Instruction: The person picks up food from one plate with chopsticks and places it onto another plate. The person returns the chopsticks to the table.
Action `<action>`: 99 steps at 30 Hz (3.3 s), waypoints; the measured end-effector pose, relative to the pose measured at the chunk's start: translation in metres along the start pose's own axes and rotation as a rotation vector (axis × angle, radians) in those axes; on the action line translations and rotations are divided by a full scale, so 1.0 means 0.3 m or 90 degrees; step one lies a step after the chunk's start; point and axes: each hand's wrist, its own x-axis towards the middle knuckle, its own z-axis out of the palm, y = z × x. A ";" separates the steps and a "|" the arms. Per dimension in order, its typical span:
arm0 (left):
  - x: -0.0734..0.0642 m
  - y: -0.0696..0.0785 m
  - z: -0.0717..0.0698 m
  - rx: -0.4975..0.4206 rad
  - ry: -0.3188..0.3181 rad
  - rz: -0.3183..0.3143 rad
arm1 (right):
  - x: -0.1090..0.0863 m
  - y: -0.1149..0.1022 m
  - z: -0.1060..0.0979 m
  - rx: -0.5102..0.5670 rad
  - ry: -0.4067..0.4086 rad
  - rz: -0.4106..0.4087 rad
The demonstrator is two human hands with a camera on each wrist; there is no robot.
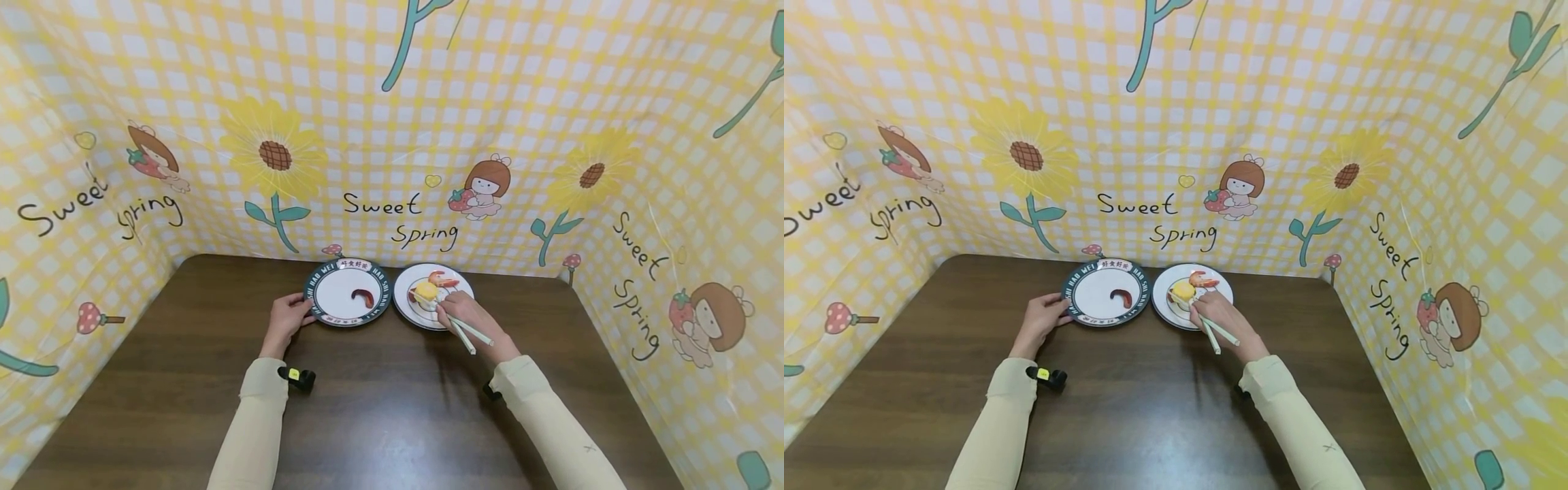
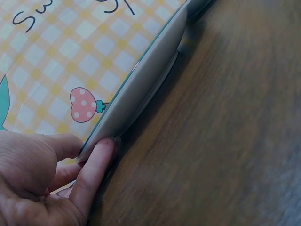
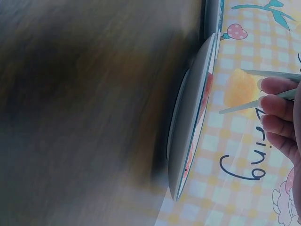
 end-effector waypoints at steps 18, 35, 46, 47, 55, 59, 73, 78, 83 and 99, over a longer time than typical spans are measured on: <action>0.001 -0.001 -0.002 0.001 -0.003 -0.006 | 0.036 -0.001 0.054 0.016 0.070 -0.054; -0.001 0.004 -0.004 -0.003 0.003 -0.004 | 0.091 -0.025 0.064 0.038 0.115 -0.094; -0.002 -0.006 -0.006 -0.001 0.006 -0.010 | 0.123 -0.037 0.077 0.049 0.091 -0.084; -0.001 -0.008 -0.007 -0.001 0.007 -0.011 | 0.126 -0.039 0.078 0.051 0.095 -0.091; -0.002 -0.003 -0.004 -0.013 0.005 0.000 | 0.147 -0.051 0.093 0.036 0.090 -0.094; -0.004 -0.002 -0.005 -0.008 0.007 -0.004 | 0.154 -0.065 0.094 0.058 0.077 -0.082; 0.001 0.000 0.000 -0.017 0.009 -0.009 | 0.188 -0.073 0.128 0.063 0.041 -0.094; -0.001 -0.001 0.004 -0.032 0.007 0.008 | 0.195 -0.074 0.138 0.053 0.033 -0.105; -0.008 -0.001 -0.001 -0.024 0.005 0.001 | 0.199 -0.083 0.151 0.034 0.023 -0.101; -0.009 0.004 -0.005 -0.018 0.005 -0.001 | 0.199 -0.081 0.178 0.033 0.006 -0.106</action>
